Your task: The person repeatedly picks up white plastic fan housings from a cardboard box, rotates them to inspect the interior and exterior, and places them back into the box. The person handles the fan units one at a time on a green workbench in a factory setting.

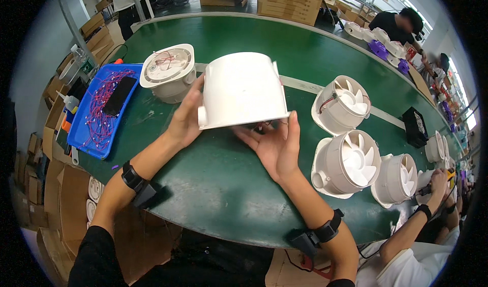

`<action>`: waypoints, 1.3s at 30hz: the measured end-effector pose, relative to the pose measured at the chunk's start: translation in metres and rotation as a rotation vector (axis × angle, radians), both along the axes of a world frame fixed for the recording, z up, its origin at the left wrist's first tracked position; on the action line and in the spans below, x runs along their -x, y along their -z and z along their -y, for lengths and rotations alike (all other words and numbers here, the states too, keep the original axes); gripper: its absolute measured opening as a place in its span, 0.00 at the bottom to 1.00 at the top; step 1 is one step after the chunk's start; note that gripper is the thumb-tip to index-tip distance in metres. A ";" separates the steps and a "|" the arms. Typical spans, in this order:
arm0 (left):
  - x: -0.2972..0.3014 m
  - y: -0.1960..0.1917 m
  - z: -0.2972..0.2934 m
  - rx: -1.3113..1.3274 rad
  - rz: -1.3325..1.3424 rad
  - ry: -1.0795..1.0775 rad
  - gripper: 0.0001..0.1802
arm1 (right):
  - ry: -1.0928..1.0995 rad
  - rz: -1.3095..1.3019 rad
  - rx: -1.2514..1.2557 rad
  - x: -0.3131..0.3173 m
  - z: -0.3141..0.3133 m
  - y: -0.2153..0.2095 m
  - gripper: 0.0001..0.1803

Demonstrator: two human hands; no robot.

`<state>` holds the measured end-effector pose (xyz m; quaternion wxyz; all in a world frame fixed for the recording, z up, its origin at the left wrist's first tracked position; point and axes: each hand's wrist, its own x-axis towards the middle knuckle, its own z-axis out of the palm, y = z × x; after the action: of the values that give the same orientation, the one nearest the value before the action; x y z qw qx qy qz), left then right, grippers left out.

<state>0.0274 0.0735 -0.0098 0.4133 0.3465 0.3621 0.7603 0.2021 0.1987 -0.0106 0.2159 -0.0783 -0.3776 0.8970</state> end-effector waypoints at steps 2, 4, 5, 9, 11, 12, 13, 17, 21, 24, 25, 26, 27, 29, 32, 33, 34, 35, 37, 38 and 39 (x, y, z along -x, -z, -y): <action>-0.009 -0.001 -0.001 -0.001 -0.014 -0.029 0.44 | -0.184 0.049 0.183 0.000 0.000 -0.003 0.53; -0.005 0.004 0.001 0.064 0.060 0.036 0.44 | -0.238 0.062 0.076 0.001 -0.001 -0.004 0.55; -0.004 0.002 0.000 0.090 0.102 0.073 0.43 | -0.262 0.069 0.023 0.001 -0.003 -0.004 0.55; -0.003 -0.001 0.001 0.088 0.224 0.102 0.37 | -0.280 0.095 -0.019 0.003 -0.005 0.001 0.55; -0.004 -0.001 0.001 0.064 0.281 0.069 0.34 | -0.288 0.092 -0.048 0.003 -0.008 0.003 0.53; -0.004 0.000 0.000 0.059 0.298 0.078 0.34 | -0.289 0.091 -0.063 0.002 -0.009 0.004 0.52; -0.003 0.001 0.000 0.054 0.315 0.087 0.33 | -0.284 0.091 -0.053 0.002 -0.009 0.004 0.51; -0.007 -0.002 -0.001 0.101 0.318 0.044 0.36 | -0.256 0.094 -0.035 0.001 -0.009 0.004 0.47; -0.010 0.000 -0.002 0.125 0.283 0.000 0.41 | -0.239 0.102 -0.065 0.000 -0.008 0.006 0.44; -0.008 0.003 -0.001 0.118 0.326 0.012 0.40 | -0.245 0.093 -0.073 -0.001 -0.010 0.009 0.42; -0.008 0.003 -0.001 0.118 0.326 0.010 0.40 | -0.262 0.070 -0.060 0.000 -0.012 0.010 0.41; -0.008 0.003 -0.001 0.118 0.325 0.010 0.40 | -0.279 0.049 -0.046 0.000 -0.014 0.012 0.40; -0.008 0.004 -0.002 0.114 0.330 0.018 0.40 | -0.296 0.027 -0.034 0.000 -0.015 0.013 0.39; -0.007 0.004 -0.002 0.108 0.340 0.033 0.40 | -0.253 0.062 -0.040 -0.001 -0.012 0.011 0.39; -0.009 -0.002 0.000 0.137 0.298 0.013 0.40 | -0.196 0.104 -0.049 0.000 -0.008 0.005 0.40; -0.008 -0.001 0.000 0.123 0.256 -0.023 0.41 | -0.179 0.116 -0.052 0.001 -0.006 0.004 0.40; -0.007 0.001 0.001 0.109 0.215 -0.059 0.42 | -0.136 0.140 -0.143 0.004 -0.003 0.004 0.39; -0.008 0.000 0.000 0.094 0.176 -0.091 0.43 | -0.088 0.168 -0.236 0.006 0.001 0.004 0.39; -0.013 -0.003 -0.001 0.083 0.104 -0.204 0.44 | 0.036 0.233 -0.521 0.006 0.001 0.006 0.33; -0.015 -0.006 -0.002 0.078 0.066 -0.258 0.45 | 0.117 0.269 -0.712 0.004 0.000 0.007 0.28; -0.012 -0.006 -0.001 0.023 0.054 -0.263 0.45 | 0.199 0.306 -0.903 0.003 -0.001 0.009 0.23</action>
<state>0.0397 0.0750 -0.0041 0.3237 0.2708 0.4017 0.8127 0.1993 0.2002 -0.0193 0.2550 -0.1434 -0.7472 0.5968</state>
